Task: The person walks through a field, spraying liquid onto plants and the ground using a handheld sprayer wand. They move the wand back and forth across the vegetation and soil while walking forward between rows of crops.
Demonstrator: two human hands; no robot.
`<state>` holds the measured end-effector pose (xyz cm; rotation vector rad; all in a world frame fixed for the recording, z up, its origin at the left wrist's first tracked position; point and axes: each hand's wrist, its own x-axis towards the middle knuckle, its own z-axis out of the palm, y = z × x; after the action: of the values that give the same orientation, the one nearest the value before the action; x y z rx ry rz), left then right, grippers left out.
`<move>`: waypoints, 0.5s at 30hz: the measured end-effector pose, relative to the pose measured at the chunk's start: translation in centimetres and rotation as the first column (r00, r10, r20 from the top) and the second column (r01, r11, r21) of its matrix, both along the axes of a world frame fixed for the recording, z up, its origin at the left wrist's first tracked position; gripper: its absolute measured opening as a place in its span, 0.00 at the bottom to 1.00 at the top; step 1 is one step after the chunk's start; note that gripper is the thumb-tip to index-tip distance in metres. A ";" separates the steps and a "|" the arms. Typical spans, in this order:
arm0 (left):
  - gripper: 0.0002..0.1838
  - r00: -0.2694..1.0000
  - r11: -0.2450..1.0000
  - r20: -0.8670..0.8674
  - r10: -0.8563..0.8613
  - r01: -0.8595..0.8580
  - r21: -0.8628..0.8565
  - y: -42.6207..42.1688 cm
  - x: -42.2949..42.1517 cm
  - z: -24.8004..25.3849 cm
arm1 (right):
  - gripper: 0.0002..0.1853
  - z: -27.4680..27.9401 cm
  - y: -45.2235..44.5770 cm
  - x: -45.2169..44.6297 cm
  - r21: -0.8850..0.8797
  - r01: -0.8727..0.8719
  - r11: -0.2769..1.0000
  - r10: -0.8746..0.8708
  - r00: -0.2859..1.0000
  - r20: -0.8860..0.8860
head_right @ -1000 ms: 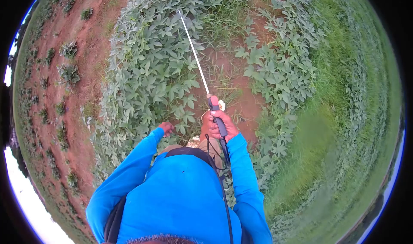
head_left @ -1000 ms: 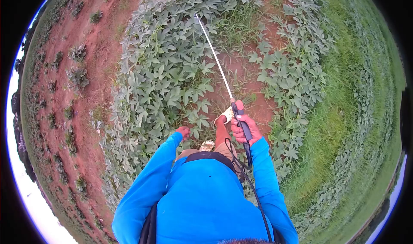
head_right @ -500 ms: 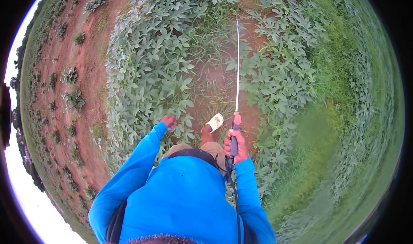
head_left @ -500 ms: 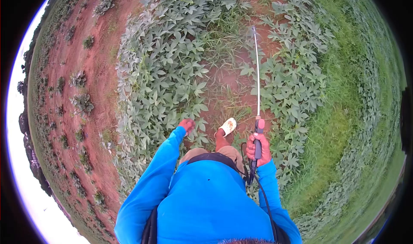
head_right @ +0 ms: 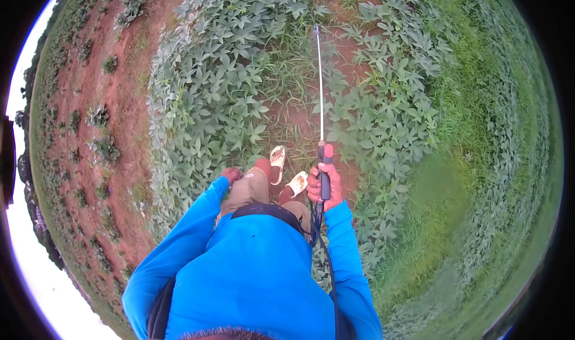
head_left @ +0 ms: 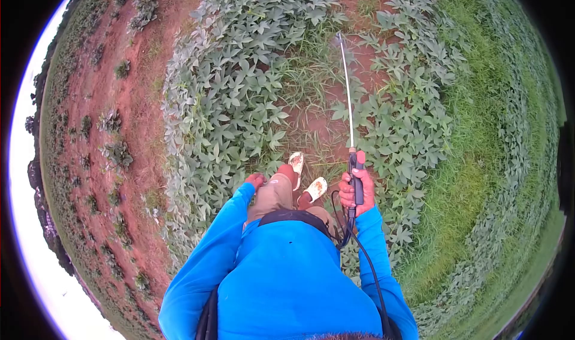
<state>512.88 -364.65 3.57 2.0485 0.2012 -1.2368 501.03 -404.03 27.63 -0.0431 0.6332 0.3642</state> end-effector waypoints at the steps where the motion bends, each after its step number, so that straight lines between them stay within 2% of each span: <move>1: 0.17 1.000 0.998 -0.009 -0.013 0.014 0.067 -0.2 0.6 0.8 | 0.15 -0.2 -0.1 0.4 0.000 0.003 1.000 -0.003 1.000 -0.001; 2: 0.17 1.000 0.998 -0.009 -0.017 0.017 0.066 -0.5 1.4 1.5 | 0.15 -0.3 -0.1 1.0 0.089 -0.018 0.996 0.015 0.999 0.034; 4: 0.16 0.978 0.988 -0.202 0.059 -0.029 0.151 -0.9 3.4 2.3 | 0.15 -0.4 -0.1 2.5 0.211 -0.058 0.976 0.041 0.996 0.083; 9: 0.17 0.955 0.994 -0.286 0.085 -0.061 0.093 -3.4 8.7 1.1 | 0.14 -0.1 -0.9 7.0 0.260 -0.127 0.957 0.105 0.990 0.097; 11: 0.17 0.958 0.996 -0.279 0.074 -0.060 0.060 -5.8 12.1 1.1 | 0.14 0.6 -1.6 9.7 0.178 -0.094 0.980 0.089 0.995 0.037; 12: 0.17 0.962 0.996 -0.264 0.074 -0.083 -0.024 -6.6 13.5 0.9 | 0.13 1.7 -2.0 11.4 0.053 -0.115 0.992 0.116 0.993 -0.012; 13: 0.17 0.965 0.989 -0.251 0.076 -0.105 -0.105 -7.4 14.8 0.6 | 0.13 1.8 -2.3 12.7 0.045 -0.123 0.991 0.124 0.992 -0.021; 15: 0.17 0.950 0.972 -0.294 0.104 -0.160 -0.172 -9.2 18.0 0.2 | 0.13 2.2 -3.0 15.2 -0.208 -0.160 0.965 0.123 0.975 -0.183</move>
<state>530.88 -373.84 3.75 1.6600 0.3336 -1.4042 516.21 -406.98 29.83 -0.2751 0.8394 0.4376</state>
